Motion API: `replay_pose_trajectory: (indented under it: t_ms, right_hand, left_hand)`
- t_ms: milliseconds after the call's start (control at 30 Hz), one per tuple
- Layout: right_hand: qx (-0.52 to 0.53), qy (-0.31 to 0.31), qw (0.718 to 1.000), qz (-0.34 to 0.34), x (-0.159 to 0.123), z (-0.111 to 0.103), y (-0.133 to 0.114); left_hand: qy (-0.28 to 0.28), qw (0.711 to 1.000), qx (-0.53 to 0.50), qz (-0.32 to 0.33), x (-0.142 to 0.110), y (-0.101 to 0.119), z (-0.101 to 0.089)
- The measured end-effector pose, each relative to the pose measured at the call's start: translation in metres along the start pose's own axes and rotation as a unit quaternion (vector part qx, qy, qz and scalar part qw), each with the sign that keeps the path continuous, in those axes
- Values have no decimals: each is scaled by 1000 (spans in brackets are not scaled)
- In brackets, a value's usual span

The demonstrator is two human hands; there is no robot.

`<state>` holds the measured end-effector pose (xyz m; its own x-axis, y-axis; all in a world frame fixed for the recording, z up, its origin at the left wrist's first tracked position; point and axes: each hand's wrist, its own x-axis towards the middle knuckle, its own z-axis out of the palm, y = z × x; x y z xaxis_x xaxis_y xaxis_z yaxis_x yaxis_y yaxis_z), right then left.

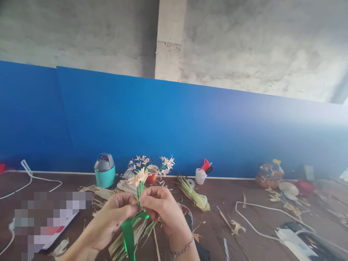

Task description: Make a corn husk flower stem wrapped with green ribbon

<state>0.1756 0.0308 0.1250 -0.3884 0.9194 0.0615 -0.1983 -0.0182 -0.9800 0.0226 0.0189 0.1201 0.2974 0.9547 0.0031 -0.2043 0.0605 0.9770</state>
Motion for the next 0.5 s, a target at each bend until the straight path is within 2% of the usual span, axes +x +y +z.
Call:
replay_pose_trajectory:
  t_ms: [100,200,367,500]
  right_hand:
    - [108,-99,989,-10,4,-3,6]
    - [165,-151,975,-4,7,-3,12]
    - [186,-170,968,5,9,-3,16]
    - [173,-165,971,-7,8,-4,14]
  left_hand:
    - [-37,996,-77,-29,-2,1,-3]
    - [-61,989,-126,-52,-4,3,-3]
    - [-101,976,-176,-74,-4,0,0]
    - [-122,980,-147,-52,-5,-2,3]
